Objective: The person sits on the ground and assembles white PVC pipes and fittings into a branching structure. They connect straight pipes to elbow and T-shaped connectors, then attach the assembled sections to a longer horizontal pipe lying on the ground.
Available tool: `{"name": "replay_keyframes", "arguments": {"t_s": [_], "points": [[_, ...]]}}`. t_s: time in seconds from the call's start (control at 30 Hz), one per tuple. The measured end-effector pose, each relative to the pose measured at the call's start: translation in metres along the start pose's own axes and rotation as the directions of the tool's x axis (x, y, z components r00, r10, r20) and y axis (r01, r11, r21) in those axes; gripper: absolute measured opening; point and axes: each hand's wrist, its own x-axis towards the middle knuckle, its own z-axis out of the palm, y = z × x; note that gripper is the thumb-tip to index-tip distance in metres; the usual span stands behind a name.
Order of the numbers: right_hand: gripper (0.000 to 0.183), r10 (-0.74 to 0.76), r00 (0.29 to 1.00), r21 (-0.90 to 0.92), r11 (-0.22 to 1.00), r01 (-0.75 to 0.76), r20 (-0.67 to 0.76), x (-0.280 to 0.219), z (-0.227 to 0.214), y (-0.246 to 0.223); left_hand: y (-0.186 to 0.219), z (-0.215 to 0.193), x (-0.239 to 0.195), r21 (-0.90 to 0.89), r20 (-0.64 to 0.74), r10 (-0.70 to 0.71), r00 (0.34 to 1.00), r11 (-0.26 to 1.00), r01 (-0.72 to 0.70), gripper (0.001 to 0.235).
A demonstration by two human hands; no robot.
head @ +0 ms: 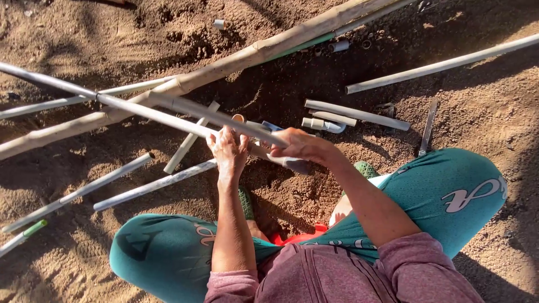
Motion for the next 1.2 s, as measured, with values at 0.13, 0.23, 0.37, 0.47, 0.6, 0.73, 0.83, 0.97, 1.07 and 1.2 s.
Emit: {"name": "replay_keyframes", "arguments": {"t_s": [0.13,0.23,0.37,0.47,0.6,0.73,0.83,0.97,1.07,1.2], "points": [[0.029,0.038,0.951,0.046,0.999,-0.025,-0.306,0.005,-0.019,-0.002,0.027,-0.016,-0.005,-0.086,0.007,-0.017,1.000,0.996,0.017,0.032],[0.026,0.106,0.826,0.165,0.986,-0.016,-0.553,0.016,-0.038,0.040,0.025,-0.015,-0.009,-0.070,-0.015,0.021,1.000,0.997,-0.022,0.032],[0.013,0.008,0.685,0.042,0.999,0.033,-0.728,0.015,-0.036,0.071,0.033,-0.032,-0.014,-0.073,0.040,0.016,0.999,0.997,-0.013,0.025],[0.029,-0.070,0.737,-0.378,0.888,-0.260,-0.672,0.030,-0.049,0.132,0.017,-0.024,-0.019,-0.029,0.067,0.005,0.998,1.000,-0.003,0.034],[0.033,0.002,0.727,-0.410,0.825,-0.389,-0.687,0.039,-0.058,0.185,0.009,-0.021,-0.023,-0.005,0.107,-0.002,0.994,1.000,0.002,0.035],[0.036,-0.146,0.638,-0.543,0.684,-0.487,-0.756,0.052,-0.057,0.192,-0.001,-0.014,-0.024,0.002,0.150,0.013,0.989,1.000,-0.014,0.034],[0.029,-0.282,0.659,-0.662,0.607,-0.441,-0.697,0.057,-0.038,0.165,0.002,-0.016,-0.024,0.027,0.194,-0.011,0.981,1.000,0.006,0.031],[0.032,-0.157,0.833,-0.749,0.547,-0.374,-0.530,0.074,-0.016,0.187,0.008,-0.023,-0.024,0.054,0.246,-0.031,0.969,0.998,0.018,0.030],[0.034,0.030,0.884,-0.786,0.446,-0.429,-0.467,0.064,0.004,0.174,0.009,-0.022,-0.025,0.079,0.274,-0.057,0.960,0.996,0.037,0.031],[0.038,-0.006,0.928,-0.864,0.366,-0.345,-0.373,0.067,0.010,0.207,0.010,-0.024,-0.024,0.061,0.262,-0.050,0.964,0.998,0.035,0.030]]}}
